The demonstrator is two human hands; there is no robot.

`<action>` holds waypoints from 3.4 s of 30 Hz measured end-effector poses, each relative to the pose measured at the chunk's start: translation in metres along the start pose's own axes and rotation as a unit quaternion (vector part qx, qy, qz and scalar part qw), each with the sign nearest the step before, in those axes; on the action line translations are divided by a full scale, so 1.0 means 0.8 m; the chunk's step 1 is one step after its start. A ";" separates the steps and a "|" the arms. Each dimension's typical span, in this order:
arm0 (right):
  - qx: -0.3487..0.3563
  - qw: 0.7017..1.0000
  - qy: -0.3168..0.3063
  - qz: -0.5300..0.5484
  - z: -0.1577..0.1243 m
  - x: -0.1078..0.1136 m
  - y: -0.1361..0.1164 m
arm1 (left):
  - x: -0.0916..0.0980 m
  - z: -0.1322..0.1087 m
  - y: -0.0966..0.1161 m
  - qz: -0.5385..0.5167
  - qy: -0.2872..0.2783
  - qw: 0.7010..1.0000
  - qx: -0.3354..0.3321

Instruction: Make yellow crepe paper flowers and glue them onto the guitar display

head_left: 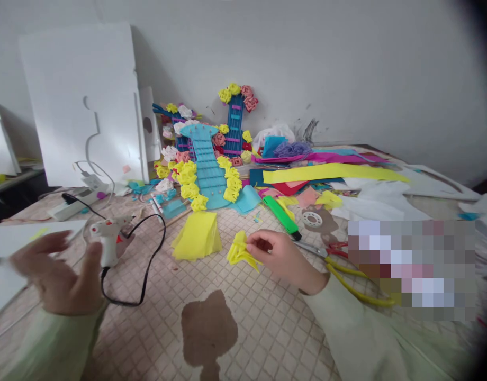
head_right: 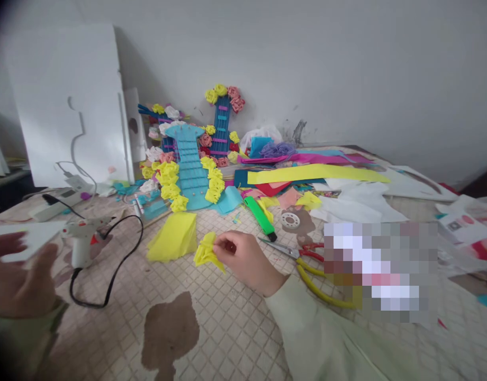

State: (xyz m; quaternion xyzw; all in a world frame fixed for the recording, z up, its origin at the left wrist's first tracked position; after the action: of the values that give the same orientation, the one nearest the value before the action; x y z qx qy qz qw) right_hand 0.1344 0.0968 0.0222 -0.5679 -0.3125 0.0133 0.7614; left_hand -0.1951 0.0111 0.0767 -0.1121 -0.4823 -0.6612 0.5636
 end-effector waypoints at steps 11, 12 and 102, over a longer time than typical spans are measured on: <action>0.014 1.000 -0.011 0.022 -0.002 0.008 -0.010 | -0.207 -0.085 0.204 -0.378 -0.443 0.810 -0.061; 0.014 1.000 -0.008 0.022 -0.001 0.009 -0.009 | -0.210 -0.084 0.204 -0.405 -0.439 0.801 -0.043; -0.149 0.985 -0.034 0.077 -0.010 -0.016 0.025 | -0.201 -0.081 0.175 -0.510 -0.377 0.774 -0.007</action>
State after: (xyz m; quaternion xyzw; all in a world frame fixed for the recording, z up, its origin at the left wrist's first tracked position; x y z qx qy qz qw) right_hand 0.1348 0.0922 -0.0023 -0.6970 -0.2915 0.0446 0.6536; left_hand 0.0049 0.0780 0.0042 -0.0939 -0.6380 -0.7597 -0.0834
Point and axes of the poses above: each hand's wrist, its own z-axis towards the middle knuckle, its own x-axis out of the back of the hand, y = z × x, the point moved 8 cm from there along z, towards the middle knuckle, and after that the axes turned 6 degrees about -y, right-handed, at the moved point
